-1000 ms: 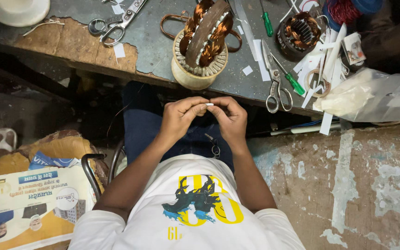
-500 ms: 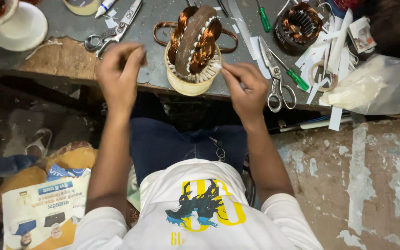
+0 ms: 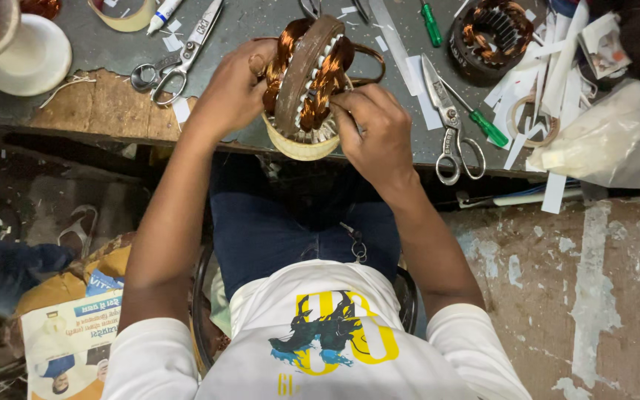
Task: The person winds copper wire around a cylindrical stator core, using both hands to guide and secure the wire. They periodically cut small strips of white insulating material with scissors and place them between wire layers. The work continues with repeated winding and insertion of insulation strips.
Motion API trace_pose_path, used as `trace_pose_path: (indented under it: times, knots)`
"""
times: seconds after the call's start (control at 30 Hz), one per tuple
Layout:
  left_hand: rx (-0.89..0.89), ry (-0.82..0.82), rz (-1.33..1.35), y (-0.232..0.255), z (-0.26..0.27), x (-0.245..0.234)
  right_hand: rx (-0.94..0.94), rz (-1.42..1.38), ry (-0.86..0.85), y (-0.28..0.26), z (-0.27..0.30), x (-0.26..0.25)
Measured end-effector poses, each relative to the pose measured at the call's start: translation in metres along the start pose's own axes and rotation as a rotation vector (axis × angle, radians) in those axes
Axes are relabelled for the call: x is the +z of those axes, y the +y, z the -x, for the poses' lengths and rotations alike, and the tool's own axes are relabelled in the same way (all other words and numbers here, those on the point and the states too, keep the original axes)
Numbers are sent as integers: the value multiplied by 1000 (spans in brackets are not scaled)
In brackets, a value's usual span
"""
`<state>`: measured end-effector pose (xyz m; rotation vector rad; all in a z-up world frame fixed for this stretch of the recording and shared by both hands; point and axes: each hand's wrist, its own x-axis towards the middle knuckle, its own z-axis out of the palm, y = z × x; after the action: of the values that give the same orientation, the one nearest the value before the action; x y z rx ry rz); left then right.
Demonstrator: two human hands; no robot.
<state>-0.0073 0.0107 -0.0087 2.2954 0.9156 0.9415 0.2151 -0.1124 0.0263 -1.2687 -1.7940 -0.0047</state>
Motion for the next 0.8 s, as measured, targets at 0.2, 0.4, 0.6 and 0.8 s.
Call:
trace_pose_path:
  times: [0.2,0.4,0.6,0.8]
  knots:
    - [9,-12,-41,2,-1,4,-14,-4,-45,2,-3,-1]
    - [13,-1,0,8,-3,2,-42,24,-81,7,-7,-1]
    - [95,-14,-33,9,-4,-2,-59,104,-115,4,-10,-9]
    - [61,-31,-52,9,-4,0,-85,162,-148,7,-16,-10]
